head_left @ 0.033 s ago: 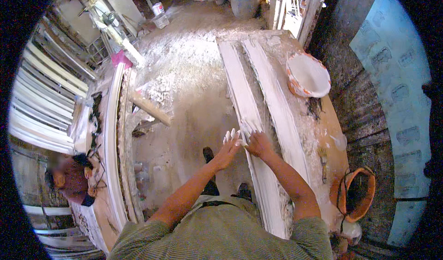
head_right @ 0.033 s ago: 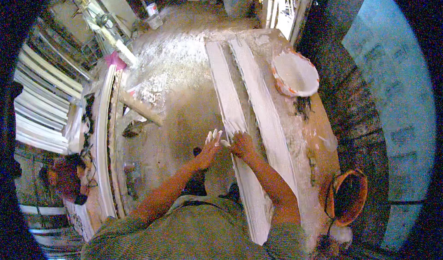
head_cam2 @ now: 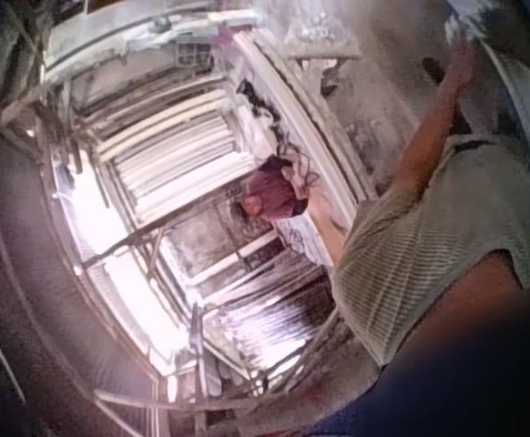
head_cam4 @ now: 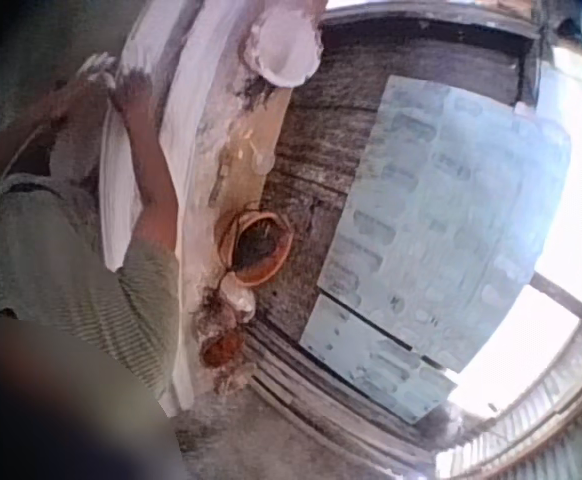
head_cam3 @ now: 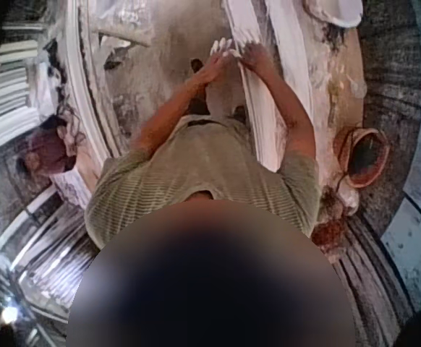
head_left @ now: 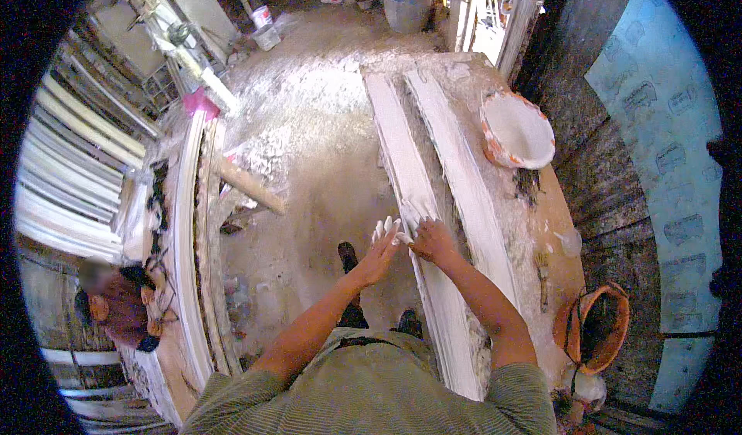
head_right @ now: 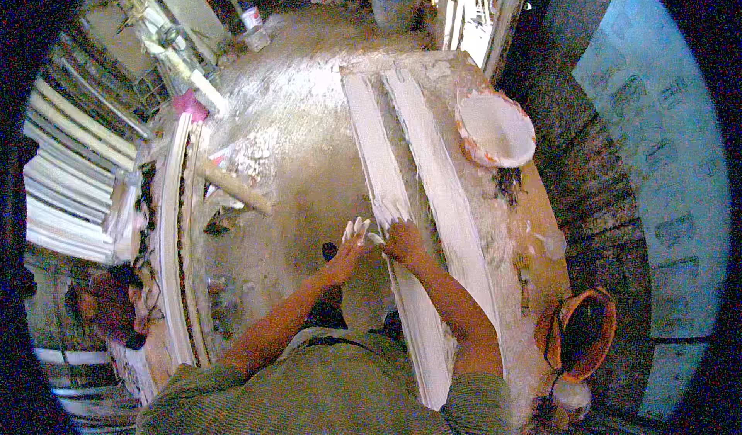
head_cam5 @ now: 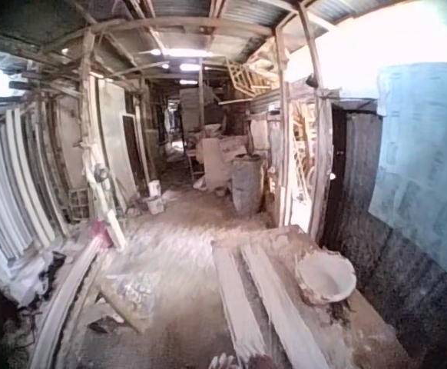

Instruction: The person applies a white paste to long wooden planks on a workbench using both hands. They repeatedly scoop the paste from a bucket and spread it along the plank surfaces, smoothing the coating with their palms and fingers.

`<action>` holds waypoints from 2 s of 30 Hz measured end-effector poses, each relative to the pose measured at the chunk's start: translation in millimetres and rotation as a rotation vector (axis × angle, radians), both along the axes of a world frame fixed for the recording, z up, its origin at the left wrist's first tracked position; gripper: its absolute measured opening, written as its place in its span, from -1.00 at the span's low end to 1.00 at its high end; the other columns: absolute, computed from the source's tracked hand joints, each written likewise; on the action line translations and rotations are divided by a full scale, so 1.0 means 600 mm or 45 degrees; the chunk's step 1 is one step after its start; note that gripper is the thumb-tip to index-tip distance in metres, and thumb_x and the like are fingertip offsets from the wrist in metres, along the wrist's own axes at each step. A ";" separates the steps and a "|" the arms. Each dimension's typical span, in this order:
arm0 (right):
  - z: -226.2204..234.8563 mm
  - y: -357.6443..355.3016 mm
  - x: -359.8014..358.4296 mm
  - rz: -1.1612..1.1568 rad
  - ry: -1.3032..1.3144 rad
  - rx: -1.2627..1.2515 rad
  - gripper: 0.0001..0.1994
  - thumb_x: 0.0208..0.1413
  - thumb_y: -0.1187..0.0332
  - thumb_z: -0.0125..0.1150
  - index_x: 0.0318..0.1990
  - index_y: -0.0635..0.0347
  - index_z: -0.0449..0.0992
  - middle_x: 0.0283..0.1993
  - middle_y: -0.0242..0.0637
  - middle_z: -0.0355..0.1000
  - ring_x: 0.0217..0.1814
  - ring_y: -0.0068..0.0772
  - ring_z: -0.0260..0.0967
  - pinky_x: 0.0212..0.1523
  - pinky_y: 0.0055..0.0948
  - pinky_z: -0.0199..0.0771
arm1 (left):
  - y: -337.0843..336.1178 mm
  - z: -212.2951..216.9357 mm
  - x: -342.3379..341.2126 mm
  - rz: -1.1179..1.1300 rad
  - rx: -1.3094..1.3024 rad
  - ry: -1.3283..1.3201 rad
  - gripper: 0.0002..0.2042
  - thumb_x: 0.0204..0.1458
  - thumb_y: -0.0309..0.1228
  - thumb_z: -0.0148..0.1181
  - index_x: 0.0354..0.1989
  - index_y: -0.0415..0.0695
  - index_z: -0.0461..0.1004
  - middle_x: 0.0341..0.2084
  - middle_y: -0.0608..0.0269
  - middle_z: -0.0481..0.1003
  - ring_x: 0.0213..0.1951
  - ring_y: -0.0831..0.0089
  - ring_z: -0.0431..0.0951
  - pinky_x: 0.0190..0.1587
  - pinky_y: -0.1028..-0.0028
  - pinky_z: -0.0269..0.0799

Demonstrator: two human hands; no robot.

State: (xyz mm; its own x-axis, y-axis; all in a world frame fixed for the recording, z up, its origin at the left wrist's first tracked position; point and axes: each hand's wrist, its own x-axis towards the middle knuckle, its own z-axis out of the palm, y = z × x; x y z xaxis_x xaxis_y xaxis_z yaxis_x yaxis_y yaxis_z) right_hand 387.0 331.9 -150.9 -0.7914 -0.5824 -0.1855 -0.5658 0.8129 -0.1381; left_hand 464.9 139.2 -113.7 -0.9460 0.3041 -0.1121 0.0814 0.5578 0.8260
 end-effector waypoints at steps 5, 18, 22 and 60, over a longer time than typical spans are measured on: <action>0.033 -0.097 -0.194 -0.002 -0.133 0.168 -0.33 0.21 -0.20 -0.17 -0.17 0.31 0.62 -0.08 0.01 0.52 0.07 -0.06 0.43 0.07 -0.19 0.40 | -0.106 -0.030 -0.171 0.006 0.086 -0.013 -0.41 0.35 -0.06 -0.45 0.47 -0.08 -0.21 0.47 -0.03 -0.33 0.46 -0.03 -0.49 0.43 0.13 -0.56; 0.071 -0.227 -0.518 -1.048 -0.137 -0.686 -0.41 0.07 0.12 0.22 0.10 0.49 0.34 0.19 0.23 0.30 0.23 0.15 0.29 0.26 -0.10 0.26 | -0.320 -0.029 -0.610 -0.024 0.258 -0.042 -0.40 0.33 -0.17 -0.22 0.45 -0.15 -0.14 0.44 -0.10 -0.15 0.46 0.02 -0.26 0.45 0.24 -0.38; 0.061 -0.176 -0.612 -1.729 0.100 -1.168 -0.47 0.15 0.23 0.12 0.13 0.52 0.26 0.15 0.26 0.30 0.21 0.22 0.25 0.29 -0.10 0.17 | -0.332 0.010 -0.713 -0.020 0.172 -0.012 -0.36 0.27 -0.26 -0.04 0.45 -0.17 -0.13 0.43 -0.11 -0.13 0.46 0.04 -0.25 0.45 0.23 -0.34; -0.035 -0.116 -0.966 -2.279 0.128 -0.815 -0.62 -0.11 0.22 0.37 -0.20 0.36 0.54 -0.20 0.04 0.54 -0.12 0.03 0.50 0.05 -0.12 0.44 | -0.135 -0.021 -1.387 -1.155 -0.243 0.323 -0.68 0.12 -0.29 0.15 0.01 -0.14 0.41 0.01 -0.20 0.40 0.11 -0.13 0.37 0.18 0.07 0.28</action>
